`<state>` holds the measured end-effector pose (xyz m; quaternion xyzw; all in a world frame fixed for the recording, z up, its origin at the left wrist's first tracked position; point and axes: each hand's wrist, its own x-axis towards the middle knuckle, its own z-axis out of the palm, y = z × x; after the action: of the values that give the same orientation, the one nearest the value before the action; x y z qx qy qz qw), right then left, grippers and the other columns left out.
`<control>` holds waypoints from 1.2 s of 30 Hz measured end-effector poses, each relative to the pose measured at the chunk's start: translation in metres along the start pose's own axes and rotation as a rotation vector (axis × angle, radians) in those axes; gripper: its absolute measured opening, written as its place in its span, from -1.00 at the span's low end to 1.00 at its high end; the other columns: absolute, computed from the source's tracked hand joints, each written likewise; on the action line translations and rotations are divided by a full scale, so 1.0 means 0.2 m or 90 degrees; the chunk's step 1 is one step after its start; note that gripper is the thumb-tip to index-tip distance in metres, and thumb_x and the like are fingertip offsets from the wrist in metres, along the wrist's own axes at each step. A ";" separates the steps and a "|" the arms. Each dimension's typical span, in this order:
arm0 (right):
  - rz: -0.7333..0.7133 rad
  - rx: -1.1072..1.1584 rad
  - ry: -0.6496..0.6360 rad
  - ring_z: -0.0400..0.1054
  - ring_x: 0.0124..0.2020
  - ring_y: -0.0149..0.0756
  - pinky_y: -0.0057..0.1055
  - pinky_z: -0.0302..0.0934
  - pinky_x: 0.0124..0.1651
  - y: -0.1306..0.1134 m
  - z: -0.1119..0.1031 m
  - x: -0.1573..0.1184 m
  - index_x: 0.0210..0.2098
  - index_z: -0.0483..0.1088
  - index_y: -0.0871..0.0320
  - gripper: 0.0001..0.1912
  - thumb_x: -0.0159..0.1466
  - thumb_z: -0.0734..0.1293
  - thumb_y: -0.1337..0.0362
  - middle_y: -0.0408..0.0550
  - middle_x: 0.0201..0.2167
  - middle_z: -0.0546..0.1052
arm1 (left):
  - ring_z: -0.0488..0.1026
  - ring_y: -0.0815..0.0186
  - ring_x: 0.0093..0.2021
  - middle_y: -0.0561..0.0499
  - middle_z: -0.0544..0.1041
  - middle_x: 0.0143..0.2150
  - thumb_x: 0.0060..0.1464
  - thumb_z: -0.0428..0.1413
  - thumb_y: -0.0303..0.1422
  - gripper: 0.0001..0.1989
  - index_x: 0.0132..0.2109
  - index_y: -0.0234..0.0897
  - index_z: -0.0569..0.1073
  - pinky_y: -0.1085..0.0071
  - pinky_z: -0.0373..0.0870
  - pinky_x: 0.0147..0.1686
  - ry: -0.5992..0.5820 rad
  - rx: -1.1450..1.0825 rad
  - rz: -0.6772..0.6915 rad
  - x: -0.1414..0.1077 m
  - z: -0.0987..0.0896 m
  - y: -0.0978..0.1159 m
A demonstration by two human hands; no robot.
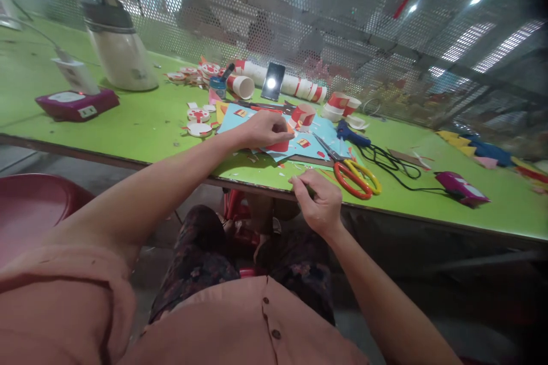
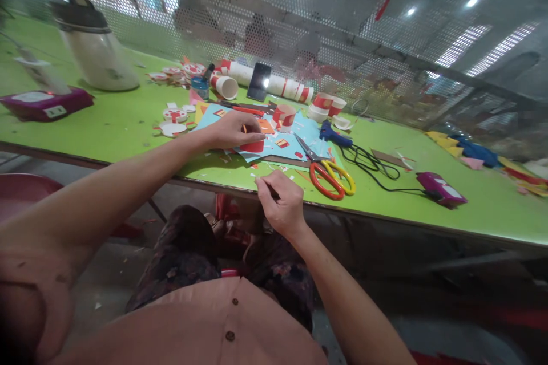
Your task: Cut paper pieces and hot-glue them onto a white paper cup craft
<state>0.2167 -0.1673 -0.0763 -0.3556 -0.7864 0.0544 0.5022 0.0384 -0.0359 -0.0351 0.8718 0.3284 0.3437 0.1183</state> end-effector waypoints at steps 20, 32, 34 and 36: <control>0.010 0.002 0.014 0.21 -0.52 -0.38 -0.38 0.19 -0.34 0.00 0.01 -0.02 -0.49 0.38 0.16 -0.83 0.24 0.27 0.36 -0.14 -0.58 0.34 | 0.36 0.37 -0.44 -0.06 0.52 -0.44 0.04 0.09 -0.21 -0.71 -0.39 -0.37 0.53 0.44 0.20 -0.44 0.008 0.005 -0.006 0.00 0.00 0.01; 0.020 0.005 0.018 0.18 -0.54 -0.40 -0.44 0.11 -0.42 -0.01 0.00 -0.02 -0.53 0.31 0.16 -0.78 0.25 0.23 0.38 -0.16 -0.60 0.31 | 0.37 0.32 -0.42 0.00 0.49 -0.44 0.01 0.05 -0.17 -0.71 -0.41 -0.33 0.47 0.43 0.23 -0.40 -0.029 0.003 -0.070 -0.02 -0.02 0.04; 0.015 0.001 0.025 0.18 -0.54 -0.40 -0.44 0.09 -0.44 -0.01 0.01 -0.02 -0.54 0.28 0.16 -0.77 0.26 0.21 0.37 -0.17 -0.60 0.29 | 0.36 0.30 -0.43 0.01 0.48 -0.46 0.01 0.04 -0.15 -0.70 -0.41 -0.32 0.46 0.43 0.23 -0.42 -0.026 0.007 -0.067 -0.02 -0.03 0.04; 0.008 -0.007 0.031 0.19 -0.54 -0.40 -0.45 0.08 -0.44 0.00 0.02 -0.02 -0.55 0.26 0.15 -0.77 0.25 0.20 0.37 -0.17 -0.60 0.29 | 0.36 0.29 -0.44 0.01 0.48 -0.47 0.03 0.01 -0.11 -0.67 -0.42 -0.30 0.43 0.42 0.23 -0.43 -0.019 0.008 -0.064 -0.02 -0.02 0.03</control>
<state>0.2140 -0.1689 -0.0814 -0.3644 -0.7719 0.0442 0.5191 0.0359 -0.0443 -0.0313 0.8602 0.3721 0.3218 0.1346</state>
